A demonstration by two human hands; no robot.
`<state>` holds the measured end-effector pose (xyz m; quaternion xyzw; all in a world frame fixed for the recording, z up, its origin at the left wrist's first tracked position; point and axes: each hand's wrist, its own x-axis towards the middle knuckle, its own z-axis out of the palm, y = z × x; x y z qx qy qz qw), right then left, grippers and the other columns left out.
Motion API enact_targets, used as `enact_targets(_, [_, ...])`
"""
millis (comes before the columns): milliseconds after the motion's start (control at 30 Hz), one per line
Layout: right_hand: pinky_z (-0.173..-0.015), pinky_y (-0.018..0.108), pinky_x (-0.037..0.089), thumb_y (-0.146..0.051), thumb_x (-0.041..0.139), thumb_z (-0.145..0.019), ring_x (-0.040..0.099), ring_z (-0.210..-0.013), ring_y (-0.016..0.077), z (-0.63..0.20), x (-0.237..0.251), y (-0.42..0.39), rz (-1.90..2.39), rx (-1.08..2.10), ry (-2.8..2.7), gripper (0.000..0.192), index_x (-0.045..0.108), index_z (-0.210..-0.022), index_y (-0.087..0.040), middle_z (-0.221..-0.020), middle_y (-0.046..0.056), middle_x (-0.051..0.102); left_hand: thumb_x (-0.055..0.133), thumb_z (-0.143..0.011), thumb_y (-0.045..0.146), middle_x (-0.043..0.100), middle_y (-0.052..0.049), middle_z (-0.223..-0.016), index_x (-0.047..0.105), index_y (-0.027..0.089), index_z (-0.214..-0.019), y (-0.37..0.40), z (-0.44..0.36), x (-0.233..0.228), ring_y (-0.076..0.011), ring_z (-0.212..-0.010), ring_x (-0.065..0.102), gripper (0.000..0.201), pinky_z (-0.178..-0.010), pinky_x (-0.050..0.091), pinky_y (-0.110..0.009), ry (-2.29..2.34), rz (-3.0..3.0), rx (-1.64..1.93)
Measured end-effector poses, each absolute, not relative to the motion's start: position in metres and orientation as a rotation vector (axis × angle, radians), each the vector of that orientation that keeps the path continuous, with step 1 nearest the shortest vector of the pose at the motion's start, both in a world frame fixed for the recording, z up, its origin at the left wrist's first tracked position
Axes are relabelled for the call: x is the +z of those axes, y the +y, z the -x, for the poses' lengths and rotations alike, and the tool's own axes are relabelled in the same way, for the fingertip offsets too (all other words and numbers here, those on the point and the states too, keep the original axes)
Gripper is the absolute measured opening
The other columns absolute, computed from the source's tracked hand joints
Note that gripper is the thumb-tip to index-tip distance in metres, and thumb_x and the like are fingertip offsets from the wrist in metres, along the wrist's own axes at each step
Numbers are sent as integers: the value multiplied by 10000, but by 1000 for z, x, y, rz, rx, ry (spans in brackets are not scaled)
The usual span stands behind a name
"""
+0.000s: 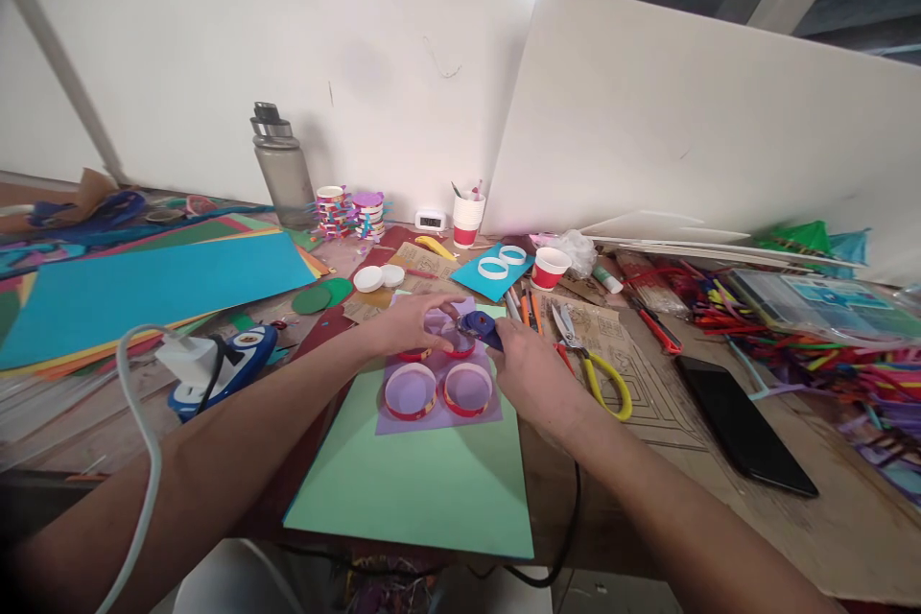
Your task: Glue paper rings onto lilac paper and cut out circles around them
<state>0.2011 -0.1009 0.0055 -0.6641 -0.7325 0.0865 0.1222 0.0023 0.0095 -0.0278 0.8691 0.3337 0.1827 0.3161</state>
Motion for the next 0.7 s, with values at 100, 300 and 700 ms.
enact_targets(100, [-724, 271, 389, -161, 527, -905, 605, -887, 208, -205, -2, -97, 1896, 297, -2096, 19, 538, -893, -170, -962, 112, 660, 808, -666, 407, 674, -63, -1240, 497, 223, -1400, 9, -2, -28, -253, -1158, 600, 818, -949, 462, -328, 880, -2288, 485])
enact_targets(300, [-708, 283, 388, -209, 500, -916, 591, -842, 211, -208, -12, -93, 1838, 351, -2084, 59, 535, -881, -176, -922, 103, 655, 806, -662, 431, 649, -78, -1283, 504, 234, -1403, 10, -3, -29, -271, -1188, 588, 825, -962, 464, -341, 918, -2312, 481])
enact_targets(700, [-706, 273, 392, -196, 500, -915, 588, -826, 186, -210, -4, -92, 1816, 381, -2128, 62, 534, -865, -180, -904, 77, 656, 807, -667, 428, 649, -89, -1281, 501, 223, -1402, 10, -3, -28, -272, -1208, 576, 821, -968, 457, -346, 912, -2312, 471])
